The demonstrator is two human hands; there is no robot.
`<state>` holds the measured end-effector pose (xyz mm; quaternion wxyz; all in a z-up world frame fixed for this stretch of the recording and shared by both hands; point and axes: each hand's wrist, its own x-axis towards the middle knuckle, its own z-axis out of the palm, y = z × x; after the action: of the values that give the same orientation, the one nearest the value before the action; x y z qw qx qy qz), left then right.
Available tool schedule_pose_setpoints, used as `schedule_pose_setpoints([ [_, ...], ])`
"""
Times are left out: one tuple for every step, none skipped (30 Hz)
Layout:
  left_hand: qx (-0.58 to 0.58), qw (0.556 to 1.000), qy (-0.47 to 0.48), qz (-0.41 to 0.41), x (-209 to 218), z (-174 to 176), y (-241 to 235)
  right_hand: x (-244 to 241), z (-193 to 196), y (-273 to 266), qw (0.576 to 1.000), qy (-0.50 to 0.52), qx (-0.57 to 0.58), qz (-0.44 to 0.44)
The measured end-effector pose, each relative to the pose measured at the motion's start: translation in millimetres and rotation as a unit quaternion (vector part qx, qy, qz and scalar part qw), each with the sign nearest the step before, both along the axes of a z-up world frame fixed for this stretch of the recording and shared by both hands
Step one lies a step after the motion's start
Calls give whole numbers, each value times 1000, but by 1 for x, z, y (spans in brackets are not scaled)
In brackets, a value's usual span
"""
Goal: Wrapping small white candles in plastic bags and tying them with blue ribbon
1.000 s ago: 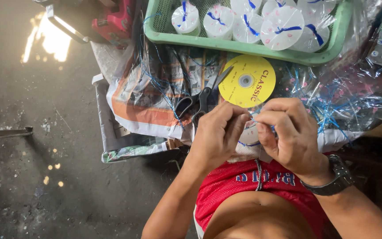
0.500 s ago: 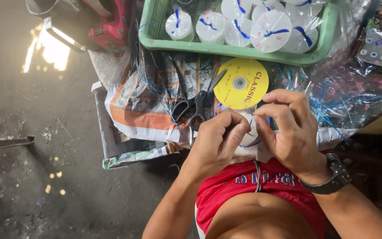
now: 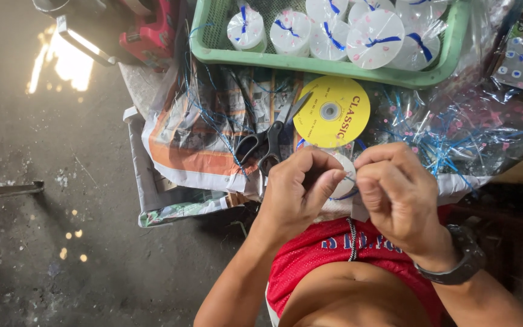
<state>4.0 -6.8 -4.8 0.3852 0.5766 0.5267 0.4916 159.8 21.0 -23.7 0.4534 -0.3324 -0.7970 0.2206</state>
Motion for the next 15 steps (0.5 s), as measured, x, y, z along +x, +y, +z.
schedule_pose_setpoints([
  [16,1000,26,-1,-3,1,-1,3,0,0,998,25,-52,6],
  [33,998,52,-2,-5,2,-1,5,0,0,993,49,-103,12],
  [33,998,52,-1,-10,1,-2,6,2,-1,993,48,-103,13],
  [15,995,96,1,-14,0,-4,6,3,-3,973,119,-190,51],
  [-4,990,141,4,-18,-1,-5,7,4,-4,939,188,-275,88],
  [-5,990,140,4,-19,-2,-5,8,-1,-5,939,187,-276,88],
  [-3,988,153,16,-21,-3,-6,10,-6,-6,892,264,-343,128],
  [-1,986,166,30,-23,-4,-7,11,-11,-7,832,338,-407,167],
  [-4,986,166,33,-25,-6,-7,11,-9,-8,831,336,-410,169],
  [14,979,197,61,-27,-7,-7,11,-8,-8,858,282,-400,154],
  [32,969,227,88,-30,-9,-7,10,-6,-7,882,227,-387,140],
  [32,968,229,93,-29,-8,-9,10,-5,-8,882,227,-387,145],
  [55,963,246,100,-27,-8,-10,9,-4,-9,919,160,-337,127],
  [77,956,264,106,-26,-7,-12,9,-3,-10,949,93,-283,107],
  [77,955,265,111,-22,0,-14,12,-8,-11,948,93,-282,113],
])
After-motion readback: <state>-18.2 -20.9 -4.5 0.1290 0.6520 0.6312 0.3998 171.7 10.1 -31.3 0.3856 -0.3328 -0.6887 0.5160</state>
